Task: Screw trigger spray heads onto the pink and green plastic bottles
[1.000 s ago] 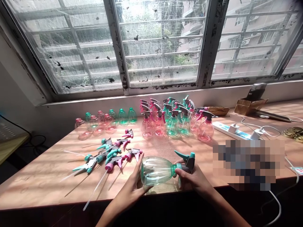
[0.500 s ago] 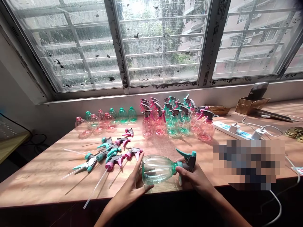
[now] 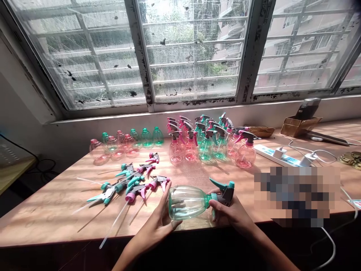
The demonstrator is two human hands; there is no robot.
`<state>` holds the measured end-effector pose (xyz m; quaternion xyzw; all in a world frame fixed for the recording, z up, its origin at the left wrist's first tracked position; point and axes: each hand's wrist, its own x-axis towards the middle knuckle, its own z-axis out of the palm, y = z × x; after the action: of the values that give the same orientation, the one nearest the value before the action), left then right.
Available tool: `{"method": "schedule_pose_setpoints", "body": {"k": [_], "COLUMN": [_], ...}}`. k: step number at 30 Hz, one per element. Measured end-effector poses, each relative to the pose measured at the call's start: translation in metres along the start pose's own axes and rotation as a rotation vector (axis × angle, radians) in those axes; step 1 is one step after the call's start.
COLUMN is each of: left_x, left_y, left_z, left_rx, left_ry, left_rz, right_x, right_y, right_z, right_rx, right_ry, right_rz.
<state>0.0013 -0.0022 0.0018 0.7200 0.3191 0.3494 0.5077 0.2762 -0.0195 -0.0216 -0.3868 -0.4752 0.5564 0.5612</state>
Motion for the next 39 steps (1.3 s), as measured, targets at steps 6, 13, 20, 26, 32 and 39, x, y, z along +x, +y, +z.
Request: {"method": "schedule_pose_setpoints", "body": {"k": [6, 13, 20, 26, 32, 39], "left_x": [-0.0029, -0.0005, -0.0018, -0.0013, -0.0001, -0.0002], "left_y": [-0.0029, -0.0011, -0.0036, -0.0029, -0.0062, -0.0084], "left_z": [-0.0018, 0.0001, -0.0011, -0.0035, -0.0004, 0.0006], "left_rx": [-0.031, -0.048, -0.042, 0.021, 0.025, -0.174], "left_ry": [0.024, -0.032, -0.026, -0.023, 0.016, -0.018], "left_rz": [-0.109, -0.002, -0.072, -0.059, 0.053, -0.068], "right_x": [0.0002, 0.0006, -0.0007, 0.0, 0.0, -0.0021], "right_y": [0.0009, -0.0027, -0.0056, -0.0019, 0.0011, -0.0004], "right_z": [-0.0014, 0.0014, 0.0018, -0.0015, -0.0025, -0.0023], "right_rx": [-0.041, -0.007, -0.019, -0.052, -0.084, -0.099], "right_ry": [0.0, 0.017, 0.007, -0.012, 0.007, -0.017], "right_rz": [-0.011, 0.006, 0.0, -0.013, -0.031, -0.016]}}
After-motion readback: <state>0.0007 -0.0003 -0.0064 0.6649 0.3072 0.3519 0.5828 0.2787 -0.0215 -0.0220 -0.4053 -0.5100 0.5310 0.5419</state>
